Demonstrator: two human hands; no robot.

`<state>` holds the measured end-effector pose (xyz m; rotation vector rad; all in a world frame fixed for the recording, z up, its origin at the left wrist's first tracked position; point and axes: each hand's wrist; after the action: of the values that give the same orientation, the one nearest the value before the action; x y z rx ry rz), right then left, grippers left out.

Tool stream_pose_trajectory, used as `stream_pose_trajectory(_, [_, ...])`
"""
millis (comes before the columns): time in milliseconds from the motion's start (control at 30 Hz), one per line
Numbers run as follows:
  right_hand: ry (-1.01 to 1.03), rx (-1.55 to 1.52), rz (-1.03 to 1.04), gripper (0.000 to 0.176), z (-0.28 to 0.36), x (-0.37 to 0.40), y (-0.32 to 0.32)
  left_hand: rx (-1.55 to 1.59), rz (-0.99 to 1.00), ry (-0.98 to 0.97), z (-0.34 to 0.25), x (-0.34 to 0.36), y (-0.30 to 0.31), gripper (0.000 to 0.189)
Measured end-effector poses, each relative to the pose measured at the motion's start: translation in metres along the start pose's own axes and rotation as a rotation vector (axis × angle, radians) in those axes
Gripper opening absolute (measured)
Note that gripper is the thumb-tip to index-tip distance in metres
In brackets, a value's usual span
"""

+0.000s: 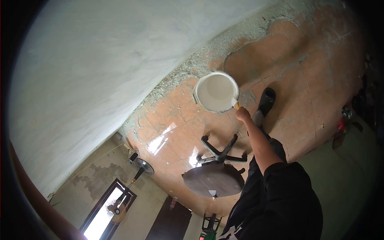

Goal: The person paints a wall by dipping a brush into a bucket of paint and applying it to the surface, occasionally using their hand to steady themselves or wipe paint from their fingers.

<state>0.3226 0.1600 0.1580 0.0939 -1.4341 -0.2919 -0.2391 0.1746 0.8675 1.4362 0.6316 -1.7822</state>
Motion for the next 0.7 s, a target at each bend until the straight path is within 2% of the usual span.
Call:
stream_pose_trajectory(100, [0.041,-0.044,0.035,0.041,-0.005,0.001,0.003,0.001,-0.004,0.007,-0.002,-0.006,0.0,0.107])
stream_pose_trajectory(233, [0.142,0.045,-0.067,0.03,-0.012,-0.003,-0.009,-0.014,-0.007,0.043,-0.005,-0.011,-0.003,0.107])
stream_pose_trajectory(367, [0.156,0.098,-0.12,0.03,-0.028,-0.018,-0.025,-0.116,0.005,0.132,-0.008,-0.008,-0.007,0.107])
stream_pose_trajectory(400, [0.246,0.052,-0.182,0.032,-0.035,-0.024,-0.031,-0.142,-0.016,0.141,-0.009,-0.012,-0.002,0.107])
stream_pose_trajectory(433, [0.31,0.083,-0.208,0.036,-0.04,-0.035,-0.039,-0.308,-0.1,0.023,0.025,-0.013,-0.019,0.101])
stream_pose_trajectory(467, [0.315,0.146,-0.22,0.038,-0.037,-0.032,-0.039,-0.333,-0.059,0.039,0.004,-0.009,-0.009,0.095])
stream_pose_trajectory(533, [0.276,0.294,-0.199,0.033,-0.029,-0.03,-0.038,-0.097,-0.053,0.058,-0.055,-0.002,0.017,0.082])
stream_pose_trajectory(567, [0.25,0.312,-0.184,0.031,-0.028,-0.035,-0.04,-0.106,-0.049,0.098,-0.054,0.0,0.015,0.077])
stream_pose_trajectory(633, [0.217,0.349,-0.114,0.03,-0.03,-0.05,-0.043,-0.058,-0.066,0.068,-0.063,0.004,0.018,0.077])
stream_pose_trajectory(700, [0.27,0.31,-0.167,0.033,-0.025,-0.062,-0.051,-0.036,-0.064,0.075,-0.068,0.007,0.018,0.074])
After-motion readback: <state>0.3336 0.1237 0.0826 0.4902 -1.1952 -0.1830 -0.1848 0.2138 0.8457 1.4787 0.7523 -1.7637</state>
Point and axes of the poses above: each hand's wrist, its own x-axis away from the middle knuckle, its own y-axis out of the back of the hand, z = x × y, and after that the axes turned 4 degrees about -x, right-handed
